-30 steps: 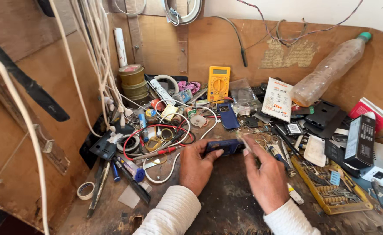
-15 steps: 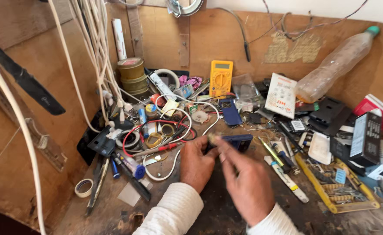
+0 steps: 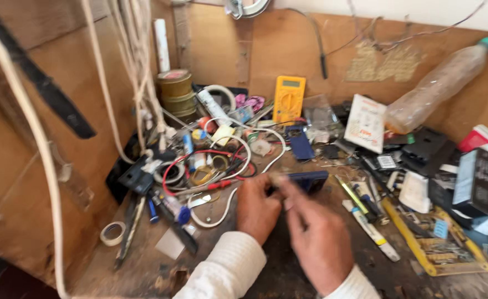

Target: The person opens the back cover of a blue handheld multimeter, removes the battery and internal components, and uses a screwdriver to unscrew and adjust parts inside the casing. They handle small screws and components on a cluttered workbench and set the device down at the end.

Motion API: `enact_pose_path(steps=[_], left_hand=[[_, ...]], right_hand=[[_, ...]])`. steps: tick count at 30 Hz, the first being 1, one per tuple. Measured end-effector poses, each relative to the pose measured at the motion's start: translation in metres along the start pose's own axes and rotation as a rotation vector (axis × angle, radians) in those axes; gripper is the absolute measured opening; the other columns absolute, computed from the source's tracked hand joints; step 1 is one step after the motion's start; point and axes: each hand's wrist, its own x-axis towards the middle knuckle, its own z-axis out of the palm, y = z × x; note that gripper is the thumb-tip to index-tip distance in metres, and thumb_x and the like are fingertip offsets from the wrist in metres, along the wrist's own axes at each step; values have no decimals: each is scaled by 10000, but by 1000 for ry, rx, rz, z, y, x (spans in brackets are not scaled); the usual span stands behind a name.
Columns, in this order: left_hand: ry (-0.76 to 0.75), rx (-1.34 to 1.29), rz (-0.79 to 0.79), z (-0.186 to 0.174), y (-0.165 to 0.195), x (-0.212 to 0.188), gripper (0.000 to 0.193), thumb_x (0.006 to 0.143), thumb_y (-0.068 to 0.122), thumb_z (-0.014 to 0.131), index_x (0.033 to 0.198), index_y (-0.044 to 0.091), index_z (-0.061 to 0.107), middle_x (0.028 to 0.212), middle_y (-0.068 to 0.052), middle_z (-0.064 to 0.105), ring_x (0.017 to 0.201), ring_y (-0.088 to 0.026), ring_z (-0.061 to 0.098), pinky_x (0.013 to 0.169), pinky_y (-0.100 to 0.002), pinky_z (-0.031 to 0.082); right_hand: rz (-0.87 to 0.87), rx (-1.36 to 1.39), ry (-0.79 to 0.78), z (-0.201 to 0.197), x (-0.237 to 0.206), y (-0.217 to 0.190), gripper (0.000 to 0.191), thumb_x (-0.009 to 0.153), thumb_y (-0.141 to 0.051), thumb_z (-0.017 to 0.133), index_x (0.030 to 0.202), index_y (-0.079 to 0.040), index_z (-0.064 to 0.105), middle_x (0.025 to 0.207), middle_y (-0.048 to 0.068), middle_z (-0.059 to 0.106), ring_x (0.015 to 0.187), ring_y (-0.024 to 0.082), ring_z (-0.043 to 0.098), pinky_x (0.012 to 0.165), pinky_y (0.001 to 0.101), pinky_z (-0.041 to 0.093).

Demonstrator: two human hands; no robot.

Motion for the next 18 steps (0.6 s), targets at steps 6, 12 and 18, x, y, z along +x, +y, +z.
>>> enact_pose_path(steps=[6, 12, 18], left_hand=[[3, 168, -122, -1, 6, 2, 159, 796, 71, 787, 805, -69, 711, 635, -183, 680, 586, -126, 526, 542, -378, 456], [-45, 72, -130, 0, 6, 1, 155, 798, 47, 766, 928, -37, 760, 672, -138, 736, 599, -103, 586, 522, -330, 492], [-139, -298, -330, 3, 5, 3, 138, 857, 47, 761, 950, -54, 756, 804, -66, 770, 645, -111, 691, 527, -283, 605]], right_hand=[[1, -117, -63, 7, 4, 8, 407, 958, -194, 641, 1359, -249, 685, 852, 170, 746, 717, 340, 727, 750, 453, 534], [165, -164, -195, 7, 12, 11, 447, 948, -211, 636, 1378, -327, 678, 942, 182, 756, 809, 353, 743, 702, 431, 560], [2, -6, -109, 0, 20, 16, 408, 927, -144, 655, 1328, -218, 683, 1034, 209, 751, 866, 373, 736, 702, 420, 571]])
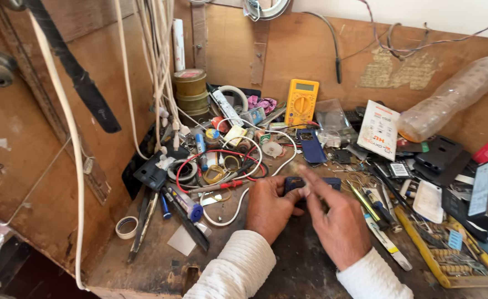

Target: The person opens the back cover of a blue handheld multimeter, removes the battery and internal components, and uses a screwdriver to unscrew and adjust parts inside the casing. They handle small screws and components on a cluttered workbench and set the device down at the end.

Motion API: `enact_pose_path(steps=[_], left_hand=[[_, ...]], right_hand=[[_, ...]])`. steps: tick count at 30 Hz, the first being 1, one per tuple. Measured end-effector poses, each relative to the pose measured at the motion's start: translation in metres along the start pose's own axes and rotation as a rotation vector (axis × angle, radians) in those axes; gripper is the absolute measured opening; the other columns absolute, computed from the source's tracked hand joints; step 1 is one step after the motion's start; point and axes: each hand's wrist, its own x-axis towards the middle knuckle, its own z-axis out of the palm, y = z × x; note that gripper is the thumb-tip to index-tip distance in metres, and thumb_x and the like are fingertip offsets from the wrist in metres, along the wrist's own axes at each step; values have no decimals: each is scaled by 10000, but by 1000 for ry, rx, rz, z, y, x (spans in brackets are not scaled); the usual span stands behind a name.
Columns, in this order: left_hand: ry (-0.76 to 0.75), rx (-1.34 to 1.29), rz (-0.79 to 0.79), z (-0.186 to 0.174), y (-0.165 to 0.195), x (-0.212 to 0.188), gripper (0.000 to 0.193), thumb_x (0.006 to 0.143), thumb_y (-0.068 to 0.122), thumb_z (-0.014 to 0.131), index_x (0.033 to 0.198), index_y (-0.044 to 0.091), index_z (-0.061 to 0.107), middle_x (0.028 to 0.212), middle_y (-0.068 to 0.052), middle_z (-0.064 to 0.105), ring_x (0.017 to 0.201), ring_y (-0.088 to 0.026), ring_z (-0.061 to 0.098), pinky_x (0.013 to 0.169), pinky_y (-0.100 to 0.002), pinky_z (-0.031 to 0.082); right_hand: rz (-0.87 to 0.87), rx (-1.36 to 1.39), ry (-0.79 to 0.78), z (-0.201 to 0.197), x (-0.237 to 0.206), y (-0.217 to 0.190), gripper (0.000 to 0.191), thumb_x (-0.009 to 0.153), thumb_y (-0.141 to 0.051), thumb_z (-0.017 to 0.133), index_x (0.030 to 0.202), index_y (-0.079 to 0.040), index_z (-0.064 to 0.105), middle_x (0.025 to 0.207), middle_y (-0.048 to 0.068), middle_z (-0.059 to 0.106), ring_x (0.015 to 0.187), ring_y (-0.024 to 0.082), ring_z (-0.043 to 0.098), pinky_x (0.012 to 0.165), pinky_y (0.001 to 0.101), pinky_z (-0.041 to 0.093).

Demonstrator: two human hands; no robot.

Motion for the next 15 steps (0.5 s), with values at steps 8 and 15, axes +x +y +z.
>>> enact_pose_path(steps=[8, 15], left_hand=[[38, 84, 81, 0, -8, 5, 147, 870, 34, 765, 866, -110, 735, 755, -128, 745, 627, -118, 687, 513, -296, 603], [75, 127, 75, 1, -9, 4, 89, 854, -19, 716, 858, -101, 748, 749, -133, 771, 611, -143, 723, 504, -291, 583]], right_hand=[[-107, -29, -80, -5, -1, 1, 438, 897, -126, 649, 1321, -227, 681, 925, 155, 778, 809, 337, 753, 677, 408, 575], [-17, -175, -149, -7, -1, 0, 481, 901, -154, 657, 1360, -299, 658, 799, 167, 723, 716, 358, 713, 621, 461, 540]])
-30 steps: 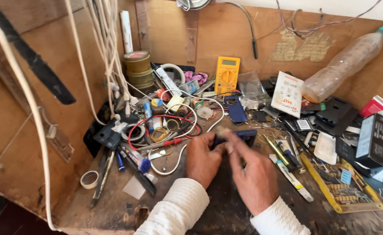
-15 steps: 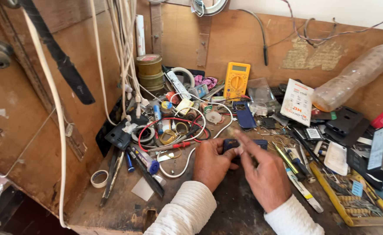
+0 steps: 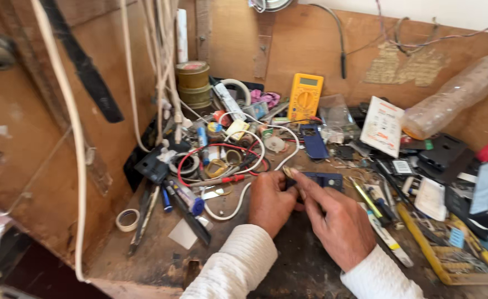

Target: The person opens the back cover of a blue handheld multimeter, removes the battery and internal components, and uses a screwdriver to unscrew and adjust parts inside the casing. They handle small screws and components on a cluttered workbench and set the device down at the end.

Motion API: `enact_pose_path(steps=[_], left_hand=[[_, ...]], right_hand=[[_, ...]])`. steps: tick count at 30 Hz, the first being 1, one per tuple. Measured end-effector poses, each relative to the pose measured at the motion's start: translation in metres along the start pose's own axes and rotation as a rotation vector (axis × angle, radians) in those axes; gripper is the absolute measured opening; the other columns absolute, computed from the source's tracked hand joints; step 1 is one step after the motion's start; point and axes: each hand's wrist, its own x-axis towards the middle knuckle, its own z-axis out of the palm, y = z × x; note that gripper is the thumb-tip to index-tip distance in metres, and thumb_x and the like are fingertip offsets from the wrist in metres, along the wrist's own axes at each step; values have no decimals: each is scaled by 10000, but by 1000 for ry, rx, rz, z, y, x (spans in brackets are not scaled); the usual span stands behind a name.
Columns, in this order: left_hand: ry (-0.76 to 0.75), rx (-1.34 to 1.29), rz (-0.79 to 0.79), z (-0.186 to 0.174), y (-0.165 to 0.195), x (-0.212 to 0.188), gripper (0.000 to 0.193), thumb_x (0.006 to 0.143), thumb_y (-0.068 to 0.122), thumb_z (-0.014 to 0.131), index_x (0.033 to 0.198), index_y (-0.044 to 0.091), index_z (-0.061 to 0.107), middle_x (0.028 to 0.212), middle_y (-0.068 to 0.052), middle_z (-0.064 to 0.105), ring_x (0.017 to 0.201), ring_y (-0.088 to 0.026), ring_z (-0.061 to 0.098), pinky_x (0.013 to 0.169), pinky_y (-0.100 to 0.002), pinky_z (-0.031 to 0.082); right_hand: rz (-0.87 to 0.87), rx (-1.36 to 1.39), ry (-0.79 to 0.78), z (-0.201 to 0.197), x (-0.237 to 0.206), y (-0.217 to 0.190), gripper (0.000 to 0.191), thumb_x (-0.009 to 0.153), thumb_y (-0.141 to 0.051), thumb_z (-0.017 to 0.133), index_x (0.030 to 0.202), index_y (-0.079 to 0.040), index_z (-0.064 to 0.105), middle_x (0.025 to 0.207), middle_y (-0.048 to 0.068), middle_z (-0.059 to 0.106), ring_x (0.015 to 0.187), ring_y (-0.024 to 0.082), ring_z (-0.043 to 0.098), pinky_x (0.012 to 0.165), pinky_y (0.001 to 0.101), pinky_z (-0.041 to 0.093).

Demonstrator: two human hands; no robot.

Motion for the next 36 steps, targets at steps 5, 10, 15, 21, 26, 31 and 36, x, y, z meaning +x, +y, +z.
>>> enact_pose_path(steps=[5, 10, 15, 21, 26, 31, 36], left_hand=[[-43, -126, 4, 0, -1, -1, 104, 839, -18, 708, 920, -67, 751, 790, -103, 772, 650, -119, 710, 533, -283, 605], [-55, -110, -14, 0, -1, -2, 126, 859, 15, 760, 951, -72, 758, 806, -94, 769, 647, -110, 695, 536, -281, 605], [-58, -104, -35, -1, 1, -1, 167, 861, 10, 740, 1018, -39, 766, 858, -75, 787, 681, -102, 726, 570, -259, 627], [-91, -162, -7, -1, -2, -1, 194, 858, 3, 742, 1042, -53, 758, 881, -82, 786, 722, -102, 727, 590, -256, 618], [-62, -158, -42, -1, -3, 0, 197, 840, 3, 756, 1031, -48, 755, 888, -79, 789, 710, -104, 724, 588, -255, 615], [-54, -92, -55, -1, -5, -2, 188, 836, -2, 765, 1017, -51, 758, 879, -79, 792, 708, -105, 731, 589, -252, 624], [-88, -189, -28, -2, -8, 1, 198, 835, -23, 755, 1031, -52, 747, 890, -81, 787, 728, -99, 723, 609, -247, 612]], right_hand=[[-82, 38, 25, 1, -1, 2, 493, 886, -133, 647, 1359, -272, 665, 839, 166, 745, 738, 345, 728, 643, 450, 550], [-10, 41, 108, 2, -2, 2, 392, 919, -156, 660, 1303, -223, 706, 863, 203, 743, 711, 368, 709, 635, 445, 544], [36, 102, 169, -1, -4, -1, 362, 927, -175, 657, 1283, -202, 716, 899, 213, 744, 668, 370, 709, 578, 429, 538], [265, 87, 23, 0, -8, 1, 414, 960, -199, 645, 1366, -258, 697, 987, 184, 763, 666, 356, 732, 613, 416, 536], [152, 172, 239, 4, -12, 8, 349, 957, -164, 622, 1297, -150, 699, 1057, 218, 744, 885, 371, 737, 682, 381, 562], [43, 223, 247, 1, -11, 7, 323, 997, -196, 620, 1312, -170, 683, 1110, 204, 749, 887, 348, 759, 726, 389, 561], [539, 17, -44, -4, -9, 6, 409, 1016, -271, 609, 1418, -326, 656, 871, 229, 768, 650, 327, 720, 647, 406, 542]])
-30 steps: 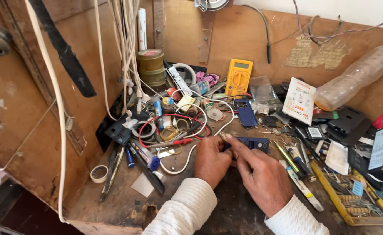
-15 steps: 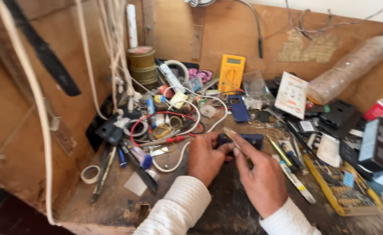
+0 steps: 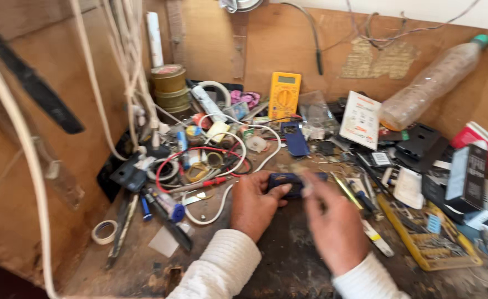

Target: The person opens the back cover of a blue handheld multimeter, removes the battery and internal components, and uses a screwdriver to unscrew and adjust parts inside the casing. They handle small screws and components on a cluttered workbench and set the device down at the end.

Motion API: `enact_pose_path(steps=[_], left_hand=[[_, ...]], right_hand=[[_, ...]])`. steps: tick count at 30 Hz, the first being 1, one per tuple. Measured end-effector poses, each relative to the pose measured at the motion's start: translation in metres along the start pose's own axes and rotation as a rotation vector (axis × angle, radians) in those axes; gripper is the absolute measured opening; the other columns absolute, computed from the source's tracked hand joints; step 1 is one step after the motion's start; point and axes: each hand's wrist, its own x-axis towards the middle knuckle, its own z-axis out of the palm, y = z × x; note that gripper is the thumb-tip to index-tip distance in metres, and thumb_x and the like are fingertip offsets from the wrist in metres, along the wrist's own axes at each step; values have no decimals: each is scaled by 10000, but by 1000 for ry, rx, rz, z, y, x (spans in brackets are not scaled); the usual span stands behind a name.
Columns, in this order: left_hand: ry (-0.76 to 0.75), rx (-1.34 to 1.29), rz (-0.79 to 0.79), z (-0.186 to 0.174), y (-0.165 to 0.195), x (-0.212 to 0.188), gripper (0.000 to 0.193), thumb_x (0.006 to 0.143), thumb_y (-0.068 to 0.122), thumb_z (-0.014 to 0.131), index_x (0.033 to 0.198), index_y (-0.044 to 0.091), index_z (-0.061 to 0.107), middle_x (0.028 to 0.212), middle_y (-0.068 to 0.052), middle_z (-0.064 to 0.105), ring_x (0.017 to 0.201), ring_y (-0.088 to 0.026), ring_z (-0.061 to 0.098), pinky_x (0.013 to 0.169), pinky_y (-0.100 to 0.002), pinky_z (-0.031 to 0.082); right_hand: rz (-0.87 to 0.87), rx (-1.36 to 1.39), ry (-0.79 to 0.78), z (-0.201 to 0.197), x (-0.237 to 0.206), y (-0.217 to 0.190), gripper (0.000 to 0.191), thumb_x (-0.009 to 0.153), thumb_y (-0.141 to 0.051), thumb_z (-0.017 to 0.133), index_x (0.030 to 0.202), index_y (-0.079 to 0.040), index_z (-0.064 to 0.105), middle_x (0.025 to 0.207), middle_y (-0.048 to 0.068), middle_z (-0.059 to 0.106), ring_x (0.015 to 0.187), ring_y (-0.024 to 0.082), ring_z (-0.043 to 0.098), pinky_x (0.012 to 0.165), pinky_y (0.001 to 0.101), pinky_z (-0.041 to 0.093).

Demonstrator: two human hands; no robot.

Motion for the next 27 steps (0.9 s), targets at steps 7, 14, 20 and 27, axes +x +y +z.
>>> enact_pose_path(steps=[7, 14, 20, 27], left_hand=[[38, 92, 3, -2, 1, -1, 160, 834, -16, 765, 985, -58, 737, 862, -78, 778, 712, -97, 718, 597, -258, 615], [78, 159, -18, 0, 4, -2, 179, 842, 10, 780, 1007, -44, 738, 845, -92, 782, 679, -122, 720, 582, -254, 602], [41, 81, -22, 2, 1, -2, 189, 833, 2, 772, 1012, -52, 740, 878, -87, 784, 711, -102, 725, 590, -250, 620], [76, 105, -25, 1, 1, -2, 192, 830, -3, 773, 1012, -52, 740, 844, -71, 776, 682, -97, 711, 578, -251, 610]], right_hand=[[-234, 149, 131, 4, 6, 19, 379, 999, -253, 604, 1365, -240, 701, 1046, 151, 791, 716, 310, 729, 671, 389, 575], [-351, 149, 260, 3, 9, 36, 347, 976, -196, 615, 1307, -129, 693, 1135, 207, 736, 1011, 374, 719, 791, 414, 563], [-163, 145, 176, 5, 9, 42, 373, 960, -255, 629, 1323, -205, 695, 981, 209, 760, 694, 342, 750, 709, 417, 578], [-107, -10, 120, -2, 7, 31, 397, 997, -264, 607, 1389, -289, 660, 947, 234, 744, 769, 359, 745, 704, 419, 577]])
